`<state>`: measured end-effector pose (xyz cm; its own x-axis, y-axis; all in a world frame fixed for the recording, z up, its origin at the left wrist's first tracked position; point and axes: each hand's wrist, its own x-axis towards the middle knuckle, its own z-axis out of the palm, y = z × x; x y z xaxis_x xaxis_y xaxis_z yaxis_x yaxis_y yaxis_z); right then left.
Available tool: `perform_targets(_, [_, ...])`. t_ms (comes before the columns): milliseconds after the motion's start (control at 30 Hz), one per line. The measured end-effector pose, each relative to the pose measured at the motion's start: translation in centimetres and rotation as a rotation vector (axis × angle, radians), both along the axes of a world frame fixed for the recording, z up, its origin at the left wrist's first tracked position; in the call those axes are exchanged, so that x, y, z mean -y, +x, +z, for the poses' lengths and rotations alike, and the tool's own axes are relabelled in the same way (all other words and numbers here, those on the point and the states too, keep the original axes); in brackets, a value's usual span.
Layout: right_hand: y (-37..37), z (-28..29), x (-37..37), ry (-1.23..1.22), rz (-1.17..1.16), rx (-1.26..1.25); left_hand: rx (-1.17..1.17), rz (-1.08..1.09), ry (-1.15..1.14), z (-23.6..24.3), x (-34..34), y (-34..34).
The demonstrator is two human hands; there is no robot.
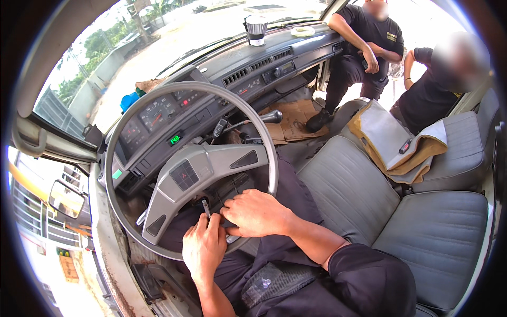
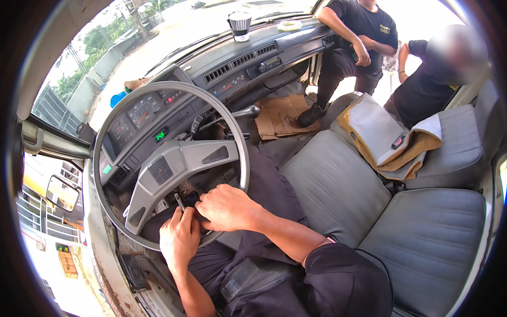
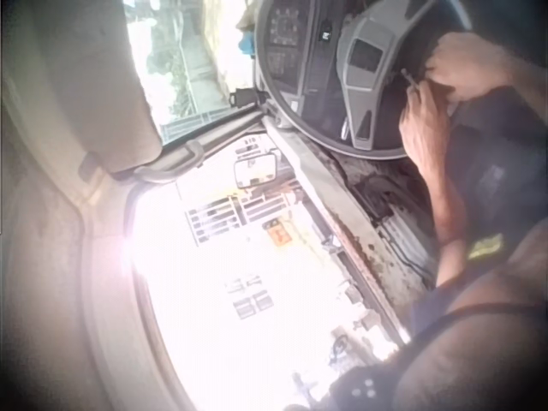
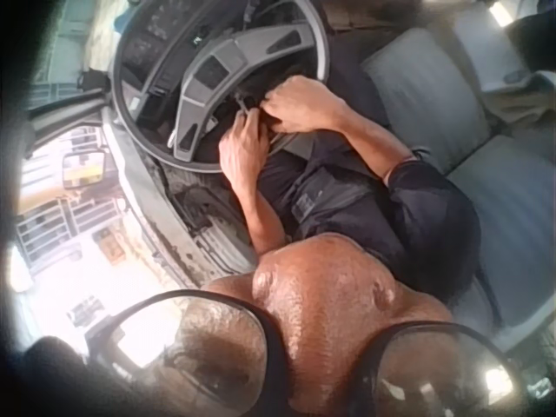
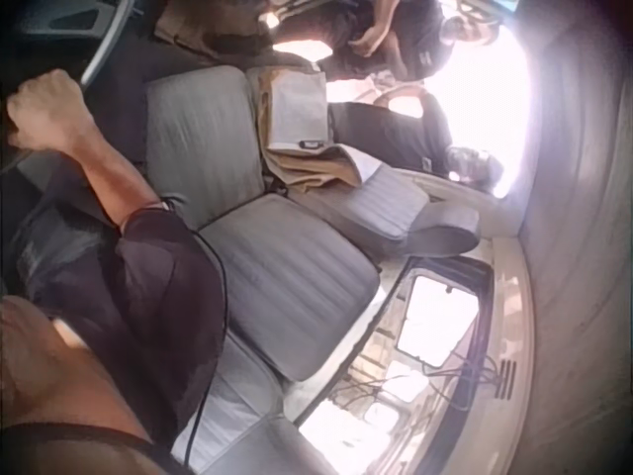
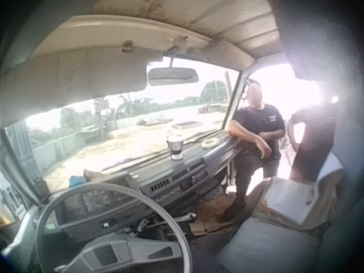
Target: The person uses a wrench to tighten bolts on the sun visor and steering column inside a truck cab. They work on the sun visor first, then move to the steering wheel area, while two men stand by the open door and a woman briefly appears.
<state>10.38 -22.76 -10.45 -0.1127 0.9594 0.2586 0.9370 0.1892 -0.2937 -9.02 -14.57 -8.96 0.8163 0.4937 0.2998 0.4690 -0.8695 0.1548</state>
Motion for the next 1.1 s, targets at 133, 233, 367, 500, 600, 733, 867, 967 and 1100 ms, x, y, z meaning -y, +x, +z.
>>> perform_targets(133, [0.0, -0.27, -0.02, 0.007, 0.007, 0.002, -0.011, -0.001, 0.001, -0.04, -0.05, -0.06])
perform_targets(233, [0.08, -0.64, -0.06, 0.023, 0.013, 0.001, -0.01, 0.001, 0.001, -0.03, 0.03, -0.05])
perform_targets(367, [0.05, -0.67, -0.11, 0.029, 0.012, 0.004, -0.003, 0.005, 0.001, 0.08, 0.09, 0.09])
perform_targets(500, [0.1, -0.84, -0.08, 0.042, 0.015, 0.002, -0.004, 0.005, 0.003, -0.06, 0.05, 0.09])
perform_targets(600, [0.04, -0.96, -0.19, 0.062, 0.018, 0.005, -0.012, 0.006, 0.007, 0.0, -0.03, -0.01])
perform_targets(733, [0.05, -0.89, -0.13, 0.068, 0.013, 0.004, -0.006, 0.002, 0.0, -0.03, -0.07, 0.04])
perform_targets(867, [0.09, -0.5, -0.05, 0.039, 0.013, 0.004, 0.009, 0.006, -0.001, 0.08, 0.04, 0.14])
perform_targets(967, [0.1, -0.76, -0.05, 0.05, 0.017, 0.002, -0.002, 0.01, -0.012, -0.02, 0.02, 0.09])
perform_targets(1100, [0.07, -0.65, -0.11, 0.036, 0.019, -0.006, -0.002, 0.008, -0.007, 0.04, 0.08, 0.09])
